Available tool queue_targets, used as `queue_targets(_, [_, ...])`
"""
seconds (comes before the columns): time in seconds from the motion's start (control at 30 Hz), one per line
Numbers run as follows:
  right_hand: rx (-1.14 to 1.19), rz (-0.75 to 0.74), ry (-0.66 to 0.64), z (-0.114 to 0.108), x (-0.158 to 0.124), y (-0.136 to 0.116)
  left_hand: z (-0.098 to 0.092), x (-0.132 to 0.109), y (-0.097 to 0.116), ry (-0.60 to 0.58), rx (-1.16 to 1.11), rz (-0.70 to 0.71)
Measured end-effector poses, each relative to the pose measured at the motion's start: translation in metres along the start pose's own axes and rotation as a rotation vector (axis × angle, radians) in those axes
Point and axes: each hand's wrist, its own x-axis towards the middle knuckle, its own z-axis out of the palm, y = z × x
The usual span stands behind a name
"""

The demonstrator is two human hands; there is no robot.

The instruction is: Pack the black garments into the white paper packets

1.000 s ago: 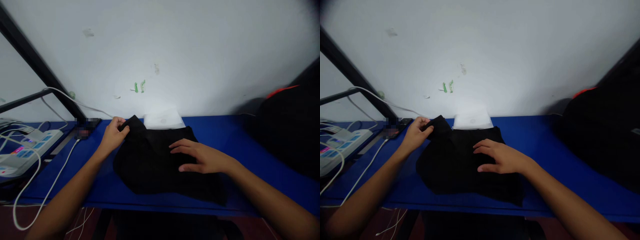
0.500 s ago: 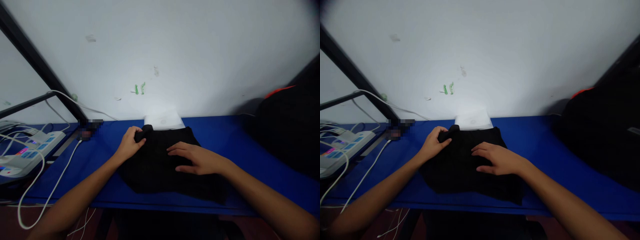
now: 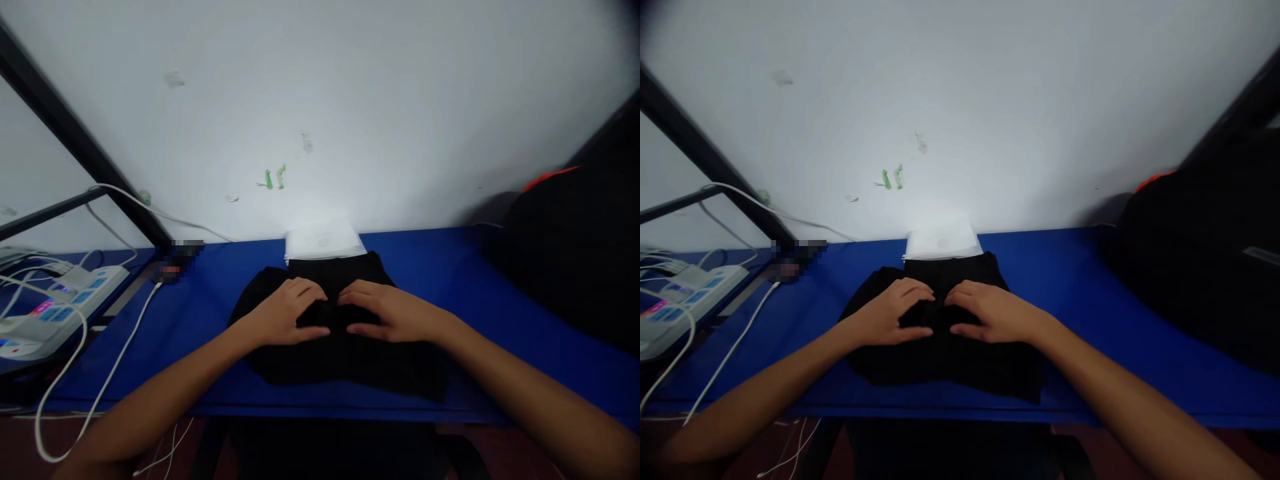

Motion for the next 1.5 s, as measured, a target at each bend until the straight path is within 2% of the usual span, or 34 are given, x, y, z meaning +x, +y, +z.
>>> queue_targets(0.07, [-0.001,0.003,0.006,0.000,0.000,0.000,0.002,0.002,0.005,-0.040,0.065,0.013])
queue_targets(0.17, [-0.004,0.003,0.036,0.000,-0.002,0.002,0.005,0.002,0.003,-0.023,0.169,0.023])
queue_targets(0.3, [-0.029,-0.011,0.193,0.005,0.000,0.003,0.005,0.004,-0.004,0.020,0.233,0.075])
queue_targets(0.43, [-0.143,-0.032,0.322,0.012,0.005,0.001,-0.001,0.015,0.003,0.169,0.094,0.156])
queue_targets(0.57, [-0.187,-0.090,0.319,0.016,0.005,0.004,-0.009,0.032,0.007,0.187,-0.059,0.228])
queue_targets(0.67, [-0.196,-0.090,0.351,0.014,0.000,0.010,-0.011,0.046,-0.015,0.175,-0.148,0.143])
queue_targets(0.77, [-0.218,-0.065,0.350,0.009,-0.004,0.015,-0.008,0.058,-0.059,0.200,-0.002,-0.057])
queue_targets(0.83, [-0.233,-0.038,0.288,0.007,-0.004,0.015,-0.005,0.063,-0.089,0.119,0.163,-0.116])
queue_targets(0.9, [-0.229,0.019,0.192,0.006,-0.002,0.012,-0.003,0.065,-0.110,0.066,0.196,-0.127])
queue_targets(1.0, [-0.176,0.141,0.089,0.007,0.001,0.007,-0.002,0.065,-0.119,0.058,0.217,-0.121])
queue_targets(1.1, [-0.186,0.200,0.060,0.010,0.001,0.007,-0.005,0.064,-0.111,0.100,0.245,-0.095])
queue_targets(1.2, [-0.259,0.152,0.049,0.013,-0.002,0.010,-0.009,0.061,-0.098,0.187,0.296,-0.030])
queue_targets(1.3, [-0.283,-0.033,0.165,0.010,-0.006,0.007,-0.012,0.055,-0.078,0.269,0.334,0.025])
queue_targets(1.4, [-0.329,-0.277,0.357,0.006,-0.009,-0.003,-0.011,0.044,-0.047,0.242,0.300,0.029])
queue_targets(1.47, [-0.386,-0.342,0.415,0.005,-0.008,-0.008,-0.007,0.036,-0.023,0.193,0.266,0.043])
queue_targets(1.5, [-0.414,-0.329,0.415,0.006,-0.007,-0.008,-0.005,0.032,-0.012,0.185,0.241,0.051])
